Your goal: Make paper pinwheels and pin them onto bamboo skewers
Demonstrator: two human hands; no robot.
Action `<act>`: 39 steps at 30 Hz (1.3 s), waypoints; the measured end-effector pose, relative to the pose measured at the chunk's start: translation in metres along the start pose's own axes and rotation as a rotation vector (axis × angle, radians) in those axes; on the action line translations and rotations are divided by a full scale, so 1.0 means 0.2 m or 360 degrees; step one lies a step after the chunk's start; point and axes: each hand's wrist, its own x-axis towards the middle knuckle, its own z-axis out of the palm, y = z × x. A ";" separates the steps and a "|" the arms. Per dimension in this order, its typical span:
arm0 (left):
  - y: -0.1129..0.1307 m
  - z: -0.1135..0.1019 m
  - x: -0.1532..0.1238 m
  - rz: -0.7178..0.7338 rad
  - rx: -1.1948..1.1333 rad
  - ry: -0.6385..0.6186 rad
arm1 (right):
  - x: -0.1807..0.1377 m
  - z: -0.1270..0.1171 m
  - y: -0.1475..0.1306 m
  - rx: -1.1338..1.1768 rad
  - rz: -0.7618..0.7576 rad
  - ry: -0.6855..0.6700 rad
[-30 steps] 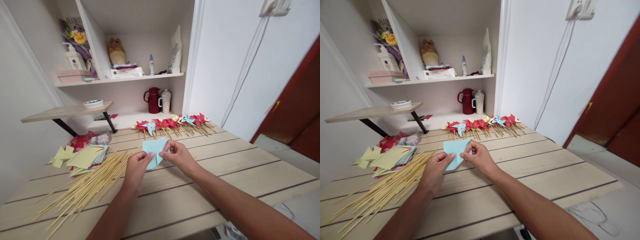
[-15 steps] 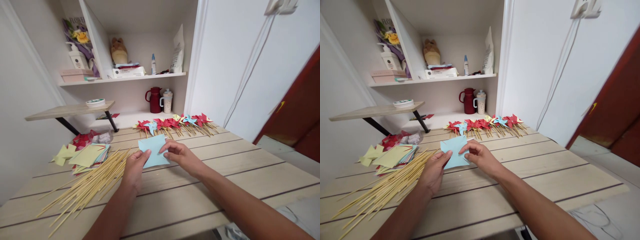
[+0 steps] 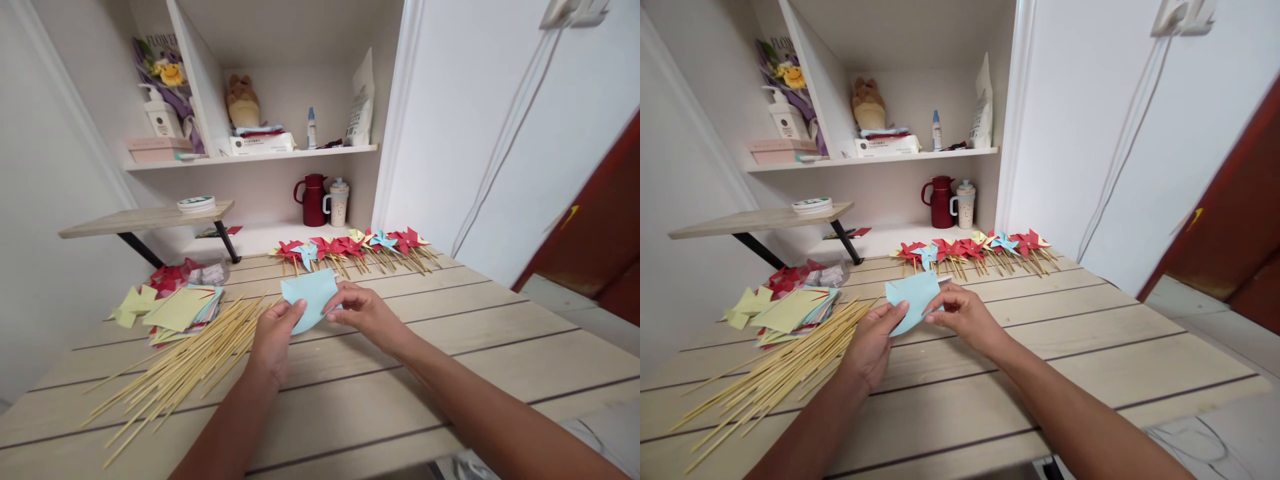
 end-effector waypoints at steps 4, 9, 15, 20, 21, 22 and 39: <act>-0.01 0.01 -0.01 0.0131 0.0249 0.0024 | 0.00 0.01 -0.01 -0.0063 0.0131 0.0133; 0.00 0.03 -0.01 0.0177 0.0358 0.0034 | -0.01 0.02 -0.02 -0.0204 0.0228 0.0205; -0.01 0.04 -0.01 0.0226 0.0422 0.0054 | -0.01 0.03 -0.03 -0.0446 0.0140 0.0273; -0.01 0.02 0.00 0.0159 0.0196 0.0144 | -0.01 0.04 -0.02 -0.0390 0.0099 0.0277; -0.01 0.02 0.00 0.0118 0.0093 0.0151 | -0.01 0.04 -0.02 -0.0353 0.0073 0.0255; 0.00 0.01 0.00 0.0074 -0.0006 0.0149 | -0.01 0.04 -0.01 -0.0321 0.0037 0.0230; 0.00 0.01 0.00 0.0014 -0.0048 0.0011 | -0.01 0.04 0.00 -0.0121 -0.0108 0.0188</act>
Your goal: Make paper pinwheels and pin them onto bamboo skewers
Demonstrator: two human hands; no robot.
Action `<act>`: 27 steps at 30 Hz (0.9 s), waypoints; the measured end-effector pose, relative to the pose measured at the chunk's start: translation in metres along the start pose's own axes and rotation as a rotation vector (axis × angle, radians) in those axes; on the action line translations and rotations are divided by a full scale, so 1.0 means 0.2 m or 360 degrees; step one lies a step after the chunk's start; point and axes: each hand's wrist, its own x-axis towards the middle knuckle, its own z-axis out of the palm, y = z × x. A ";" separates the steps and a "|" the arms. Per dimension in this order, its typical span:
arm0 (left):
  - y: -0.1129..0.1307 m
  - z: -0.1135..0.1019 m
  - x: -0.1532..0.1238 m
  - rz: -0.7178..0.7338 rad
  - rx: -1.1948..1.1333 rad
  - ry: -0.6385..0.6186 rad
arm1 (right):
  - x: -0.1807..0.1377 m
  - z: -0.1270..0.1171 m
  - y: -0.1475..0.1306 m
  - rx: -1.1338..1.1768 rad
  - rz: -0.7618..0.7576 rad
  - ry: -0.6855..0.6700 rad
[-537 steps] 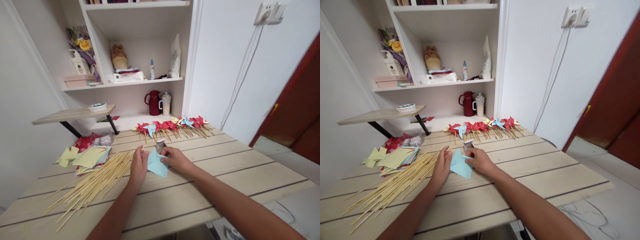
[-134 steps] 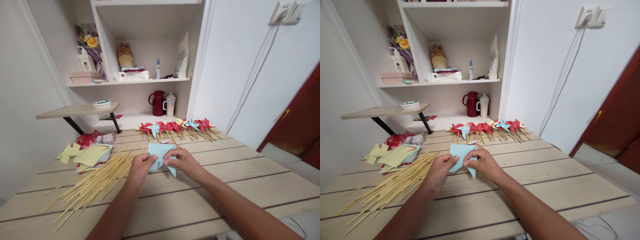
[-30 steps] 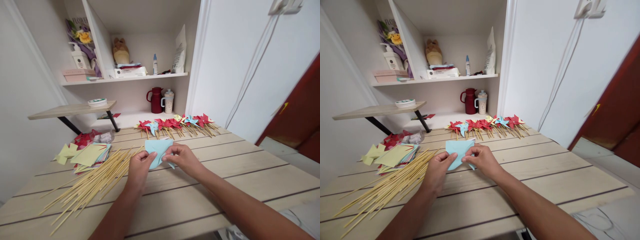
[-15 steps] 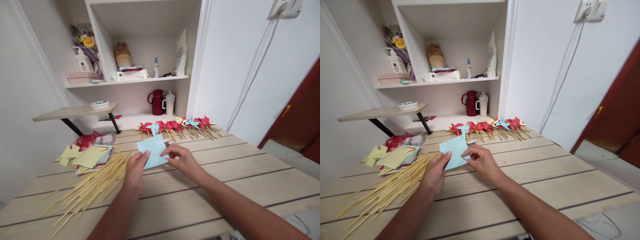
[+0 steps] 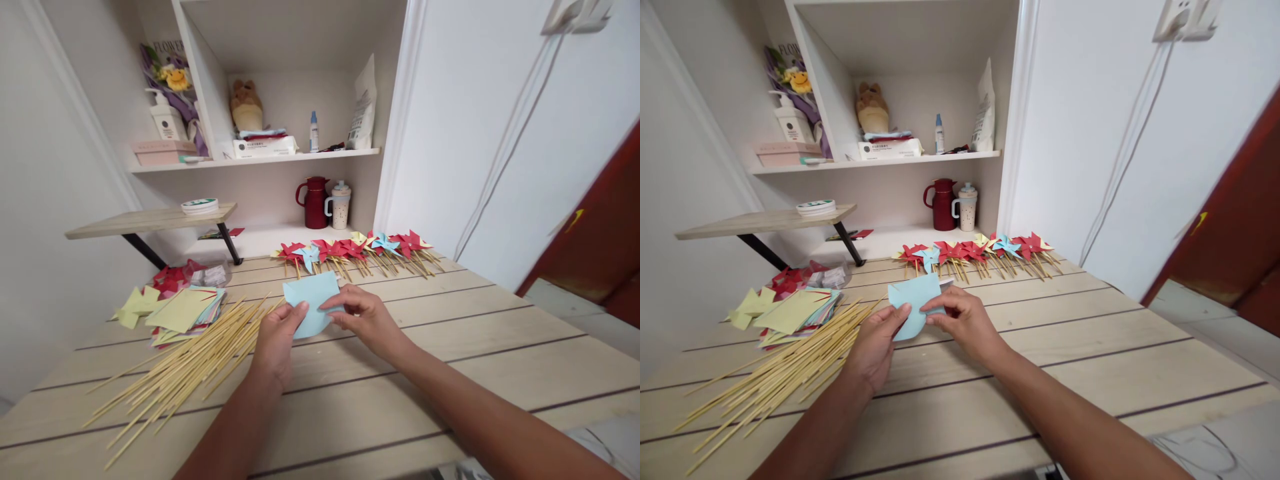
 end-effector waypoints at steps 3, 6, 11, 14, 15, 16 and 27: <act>-0.01 -0.01 0.00 0.0009 0.0050 -0.0001 | 0.00 0.00 0.00 -0.0003 0.0016 -0.0002; -0.01 -0.01 0.00 0.0051 0.0128 -0.0004 | 0.00 0.00 0.00 -0.0062 0.0018 0.0025; -0.01 0.00 0.00 0.0138 0.0259 0.0044 | 0.01 0.00 -0.01 -0.0144 0.0102 0.0045; -0.01 0.01 0.00 0.0152 0.0280 0.0045 | 0.01 0.01 -0.02 -0.0172 0.0162 0.0057; -0.01 0.01 0.00 0.0143 0.0276 0.0037 | 0.01 0.01 -0.02 -0.0182 0.0167 0.0061; -0.01 0.01 0.00 0.0130 0.0268 0.0029 | 0.01 0.01 -0.02 -0.0199 0.0160 0.0068; 0.00 0.00 0.00 0.0069 -0.0045 0.0076 | 0.02 -0.01 0.01 0.0046 0.0078 0.0166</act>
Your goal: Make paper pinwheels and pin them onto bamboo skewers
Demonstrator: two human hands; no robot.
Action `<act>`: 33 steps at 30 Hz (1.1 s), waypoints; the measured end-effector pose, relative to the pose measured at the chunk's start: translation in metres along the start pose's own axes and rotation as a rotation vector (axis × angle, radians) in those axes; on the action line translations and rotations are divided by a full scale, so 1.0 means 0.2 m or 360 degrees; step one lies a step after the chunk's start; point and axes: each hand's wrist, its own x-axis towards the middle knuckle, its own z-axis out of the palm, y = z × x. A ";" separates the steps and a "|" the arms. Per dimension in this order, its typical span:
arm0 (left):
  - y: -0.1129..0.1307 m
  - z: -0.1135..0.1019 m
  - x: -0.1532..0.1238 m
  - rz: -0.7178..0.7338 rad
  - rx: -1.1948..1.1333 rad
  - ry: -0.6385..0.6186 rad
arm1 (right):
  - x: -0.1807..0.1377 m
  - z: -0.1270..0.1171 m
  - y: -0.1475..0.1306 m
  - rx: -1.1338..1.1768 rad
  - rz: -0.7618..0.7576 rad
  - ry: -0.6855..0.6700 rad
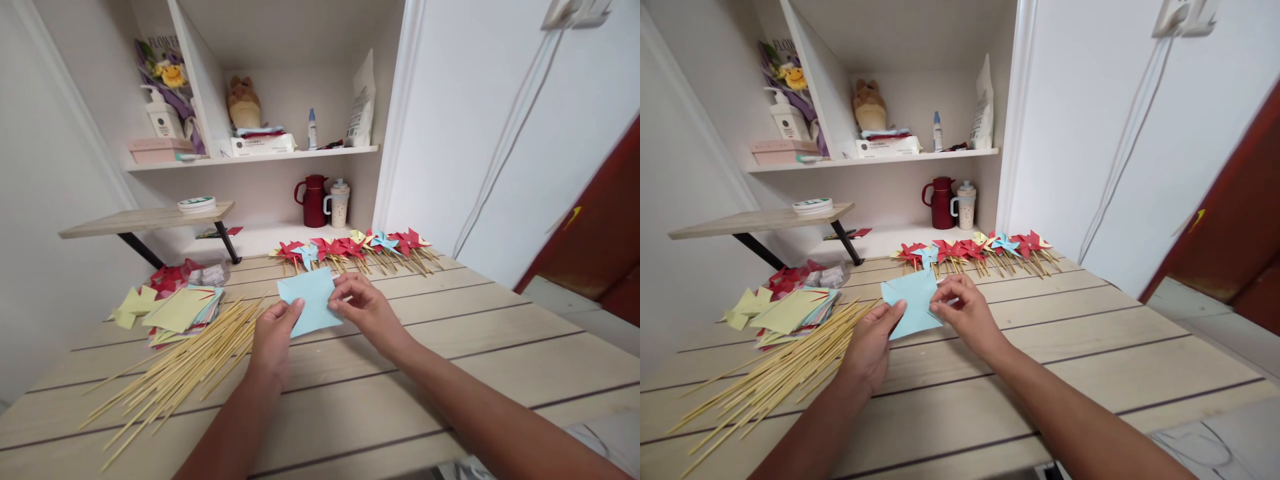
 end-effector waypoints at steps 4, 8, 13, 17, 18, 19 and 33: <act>0.01 0.00 0.00 -0.0086 -0.0090 -0.0003 | 0.01 -0.03 -0.01 0.0031 -0.0071 -0.0067; 0.04 0.01 -0.01 -0.0140 -0.0151 -0.0010 | 0.00 -0.04 -0.01 -0.0123 -0.0121 -0.0126; 0.04 0.02 -0.01 -0.0184 -0.0174 -0.0072 | -0.01 -0.03 -0.01 -0.0197 -0.0152 -0.0222; 0.03 0.01 -0.01 -0.0142 -0.0078 -0.0103 | -0.01 -0.02 -0.01 -0.0197 -0.0127 -0.0219; 0.02 0.01 -0.01 -0.0127 -0.0045 -0.0105 | -0.01 -0.01 -0.01 -0.0192 -0.0119 -0.0211; 0.02 0.01 -0.01 -0.0116 -0.0011 -0.0106 | -0.01 -0.01 -0.01 -0.0183 -0.0115 -0.0202; 0.01 0.04 -0.03 0.0051 0.0339 -0.0082 | -0.01 0.01 0.00 -0.0240 0.0048 -0.0107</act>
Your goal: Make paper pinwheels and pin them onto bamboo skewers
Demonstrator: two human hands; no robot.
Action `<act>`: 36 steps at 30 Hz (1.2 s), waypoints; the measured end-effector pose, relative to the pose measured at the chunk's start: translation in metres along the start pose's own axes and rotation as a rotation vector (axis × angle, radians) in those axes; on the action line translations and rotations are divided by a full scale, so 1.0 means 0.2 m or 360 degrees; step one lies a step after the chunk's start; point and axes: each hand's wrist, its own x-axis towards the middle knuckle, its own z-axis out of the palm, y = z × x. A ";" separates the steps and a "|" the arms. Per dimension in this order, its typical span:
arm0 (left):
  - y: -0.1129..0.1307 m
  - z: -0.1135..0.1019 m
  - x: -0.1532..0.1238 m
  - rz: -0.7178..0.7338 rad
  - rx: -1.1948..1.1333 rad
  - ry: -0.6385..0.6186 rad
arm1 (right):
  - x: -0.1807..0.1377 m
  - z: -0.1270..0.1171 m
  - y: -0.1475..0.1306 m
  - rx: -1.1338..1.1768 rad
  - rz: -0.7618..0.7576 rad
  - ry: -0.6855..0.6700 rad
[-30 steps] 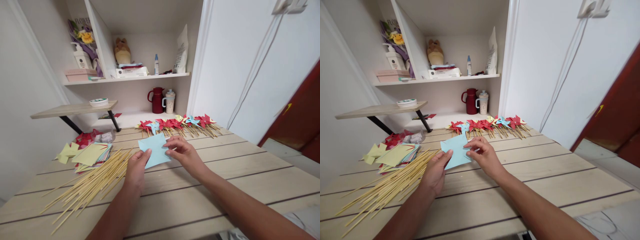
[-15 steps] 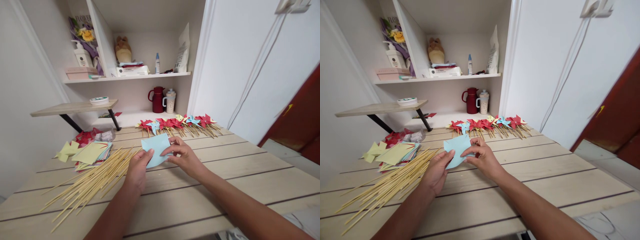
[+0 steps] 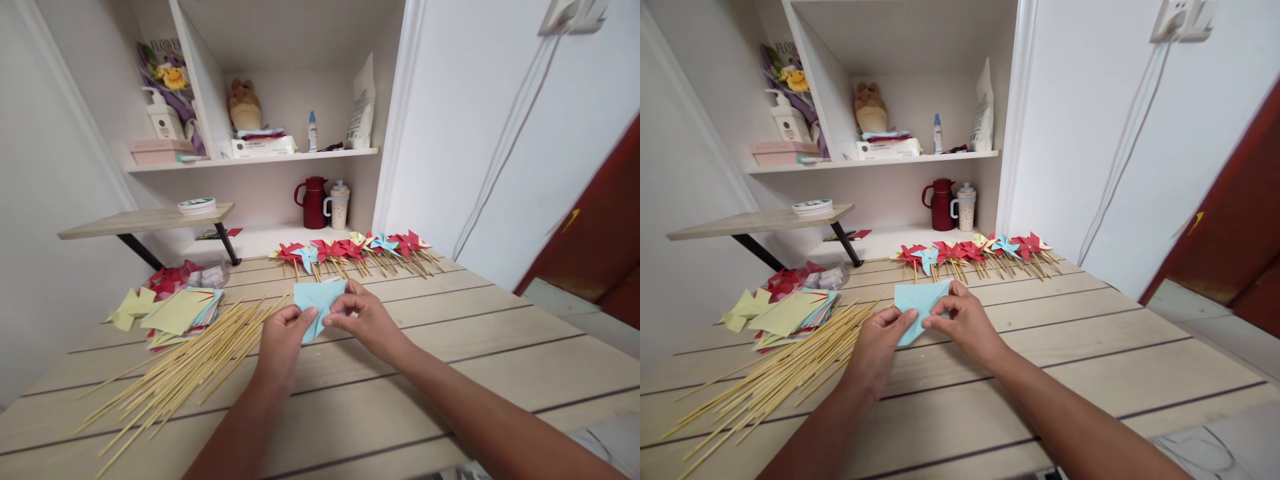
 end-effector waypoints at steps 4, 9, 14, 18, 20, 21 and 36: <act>0.00 0.01 0.00 0.0046 0.0035 0.0013 | 0.00 0.00 0.00 -0.0066 0.0002 0.0015; 0.00 0.01 0.00 0.0089 0.0071 0.0021 | 0.00 0.01 0.00 -0.0089 0.0007 0.0040; -0.01 0.01 0.00 0.0182 0.0221 0.0034 | 0.00 0.02 0.00 -0.0089 0.0035 0.0046; 0.00 0.01 0.01 0.0306 0.0299 0.0120 | 0.00 0.01 -0.01 -0.0059 -0.0039 0.0066; 0.02 0.00 0.02 0.0423 0.0361 0.0192 | 0.00 -0.01 -0.03 -0.0073 -0.0129 0.0144; 0.03 -0.01 0.02 0.0488 0.0396 0.0214 | 0.00 -0.02 -0.04 -0.0103 -0.0189 0.0211; -0.01 -0.01 0.01 0.1325 0.1214 0.0098 | 0.01 -0.05 -0.05 -0.0490 -0.0445 0.0035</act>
